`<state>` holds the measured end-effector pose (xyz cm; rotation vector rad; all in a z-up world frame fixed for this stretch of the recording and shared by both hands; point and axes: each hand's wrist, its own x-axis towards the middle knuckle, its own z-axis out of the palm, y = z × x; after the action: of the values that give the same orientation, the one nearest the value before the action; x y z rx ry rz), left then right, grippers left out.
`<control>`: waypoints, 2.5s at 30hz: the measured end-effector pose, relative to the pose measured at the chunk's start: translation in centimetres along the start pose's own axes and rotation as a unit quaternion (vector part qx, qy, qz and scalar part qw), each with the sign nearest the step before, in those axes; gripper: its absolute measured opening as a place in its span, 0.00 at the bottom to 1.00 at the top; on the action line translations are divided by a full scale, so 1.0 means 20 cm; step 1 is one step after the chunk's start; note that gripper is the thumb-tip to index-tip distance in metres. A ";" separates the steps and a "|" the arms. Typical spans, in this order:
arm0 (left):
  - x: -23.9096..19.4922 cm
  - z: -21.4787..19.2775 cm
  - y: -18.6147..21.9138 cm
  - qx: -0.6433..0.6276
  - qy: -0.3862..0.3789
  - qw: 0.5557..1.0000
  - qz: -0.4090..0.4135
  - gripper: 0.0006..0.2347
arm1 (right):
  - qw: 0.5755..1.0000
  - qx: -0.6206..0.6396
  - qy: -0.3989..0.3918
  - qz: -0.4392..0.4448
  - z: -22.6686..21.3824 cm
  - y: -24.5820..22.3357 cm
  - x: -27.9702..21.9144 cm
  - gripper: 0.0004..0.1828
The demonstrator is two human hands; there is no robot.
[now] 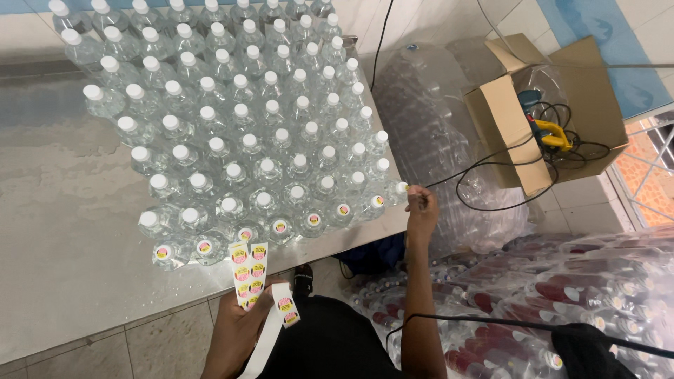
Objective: The person applies round stickers to the caps of numerous clear plastic bottles arranged on a stainless steel table. They peel stickers from a sheet and press them onto the bottle caps one by one, working across the rows of bottles.
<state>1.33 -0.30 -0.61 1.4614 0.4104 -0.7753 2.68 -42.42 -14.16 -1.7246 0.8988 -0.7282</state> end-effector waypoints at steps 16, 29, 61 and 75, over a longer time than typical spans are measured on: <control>-0.01 0.01 -0.01 0.019 -0.008 1.000 0.015 0.15 | 0.994 -0.102 -0.003 0.021 0.04 0.06 0.08 0.13; 0.02 0.06 -0.02 0.004 -0.019 1.000 0.020 0.16 | 0.989 0.071 -0.070 0.113 0.04 0.18 0.27 0.08; -0.01 -0.01 0.08 0.022 0.000 0.991 0.129 0.09 | 0.705 -0.042 -0.706 -0.055 0.59 -1.19 -0.81 0.17; 0.00 -0.09 0.00 -0.034 -0.108 0.980 0.162 0.09 | 0.830 0.049 -0.556 -0.010 0.74 -1.22 -0.71 0.21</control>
<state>1.65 1.57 -0.78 1.3206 0.0293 -0.6403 12.46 -18.07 3.79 -1.6750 0.0129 0.2796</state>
